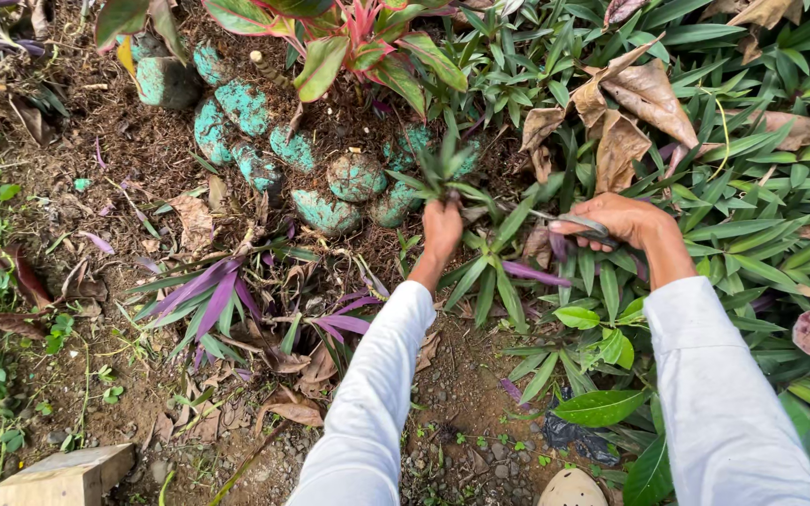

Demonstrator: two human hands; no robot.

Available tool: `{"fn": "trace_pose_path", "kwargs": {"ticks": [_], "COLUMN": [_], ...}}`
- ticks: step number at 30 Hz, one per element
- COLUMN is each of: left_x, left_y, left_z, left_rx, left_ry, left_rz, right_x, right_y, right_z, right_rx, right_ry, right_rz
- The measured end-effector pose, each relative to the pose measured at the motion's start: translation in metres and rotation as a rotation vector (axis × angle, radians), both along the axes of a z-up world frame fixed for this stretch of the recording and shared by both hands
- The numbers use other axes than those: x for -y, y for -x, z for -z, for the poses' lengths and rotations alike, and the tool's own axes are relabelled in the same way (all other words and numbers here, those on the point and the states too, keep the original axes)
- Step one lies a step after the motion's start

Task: The person uses shears to trim and remove unwanted leaves and stems from a garden bed. They repeatedly cut foliage near the base of plants and pull out the trimmed material, clearing the area around a cluster of green stones.

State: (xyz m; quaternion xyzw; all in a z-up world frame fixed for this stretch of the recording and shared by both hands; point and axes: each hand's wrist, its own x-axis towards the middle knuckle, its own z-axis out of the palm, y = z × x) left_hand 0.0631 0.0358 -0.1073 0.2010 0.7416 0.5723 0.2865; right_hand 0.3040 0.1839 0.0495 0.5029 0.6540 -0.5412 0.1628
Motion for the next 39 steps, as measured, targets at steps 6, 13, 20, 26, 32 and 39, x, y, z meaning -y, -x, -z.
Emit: {"fn": "trace_pose_path", "kwargs": {"ticks": [6,13,20,26,32,39], "left_x": [-0.011,0.009,0.015,0.004,-0.011,0.012], "left_y": [0.006,0.003,0.010,-0.003,-0.037,-0.037], "left_z": [0.005,-0.026,-0.032,-0.083,-0.041,-0.086], "left_rx": [0.131,-0.121,-0.134,-0.398,-0.887,-1.042], "left_ry": [-0.125,-0.062,0.176,0.519,0.784,0.935], "left_rz": [0.095,0.480,0.354,0.660,0.868,1.017], "right_x": [0.007,0.036,0.033,0.059,0.105,0.136], "right_y": [0.010,0.056,0.025,-0.012,-0.025,-0.017], "right_z": [0.015,0.067,0.083,0.034,0.002,0.007], "right_rx": [0.001,-0.040,-0.287,-0.276,-0.032,0.017], "right_ry": [0.071,-0.007,-0.051,-0.015,-0.083,-0.110], "right_rz": [-0.002,0.076,0.149,0.466,0.366,0.434]}}
